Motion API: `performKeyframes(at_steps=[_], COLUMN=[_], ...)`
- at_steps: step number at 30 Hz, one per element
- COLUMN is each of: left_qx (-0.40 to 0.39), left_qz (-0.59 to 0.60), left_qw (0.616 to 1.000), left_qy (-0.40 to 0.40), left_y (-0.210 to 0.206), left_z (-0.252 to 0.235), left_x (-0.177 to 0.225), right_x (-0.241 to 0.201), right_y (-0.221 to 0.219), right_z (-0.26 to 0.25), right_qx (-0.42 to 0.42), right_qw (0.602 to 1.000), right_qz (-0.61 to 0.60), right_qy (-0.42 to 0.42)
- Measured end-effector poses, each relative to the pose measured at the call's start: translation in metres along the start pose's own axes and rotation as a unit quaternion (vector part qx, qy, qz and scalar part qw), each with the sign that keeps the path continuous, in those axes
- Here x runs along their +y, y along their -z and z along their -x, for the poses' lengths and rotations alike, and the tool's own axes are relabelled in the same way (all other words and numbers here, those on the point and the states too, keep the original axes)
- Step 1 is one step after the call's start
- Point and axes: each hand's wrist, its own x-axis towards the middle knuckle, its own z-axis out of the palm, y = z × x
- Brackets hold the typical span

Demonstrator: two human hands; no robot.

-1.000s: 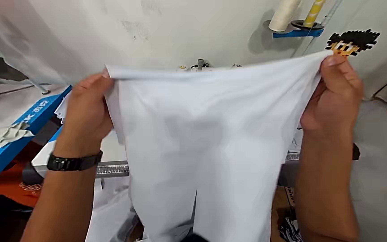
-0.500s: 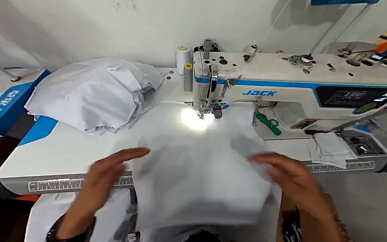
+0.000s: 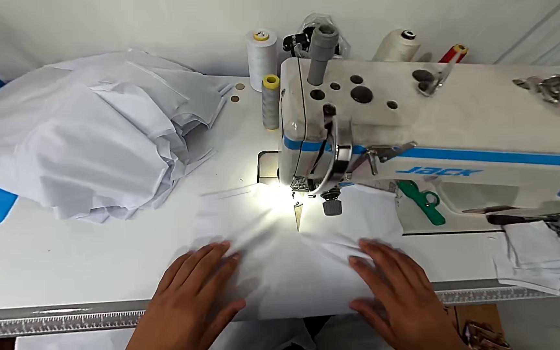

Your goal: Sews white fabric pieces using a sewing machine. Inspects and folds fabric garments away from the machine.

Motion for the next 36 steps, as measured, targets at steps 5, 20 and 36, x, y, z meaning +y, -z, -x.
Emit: performKeyframes(at_steps=[5,20,36], left_qx=[0.004,-0.029,-0.059], left_qz=[0.009,-0.026,0.042], left_qw=[1.000,0.998,0.992], left_qy=[-0.028,-0.049,-0.101], left_y=[-0.014,-0.025,0.005], left_z=[-0.058,-0.046,-0.090], left_x=[-0.002,-0.009,-0.015], right_x=[0.011,0.019,0.020], right_y=[-0.001,-0.011,0.040], right_z=[-0.042,-0.072,-0.046], right_qx=[0.011,-0.062,0.055], right_qw=[0.999,0.996,0.997], right_qz=[-0.039,-0.008,-0.047], right_qy=[-0.012,0.058,0.028])
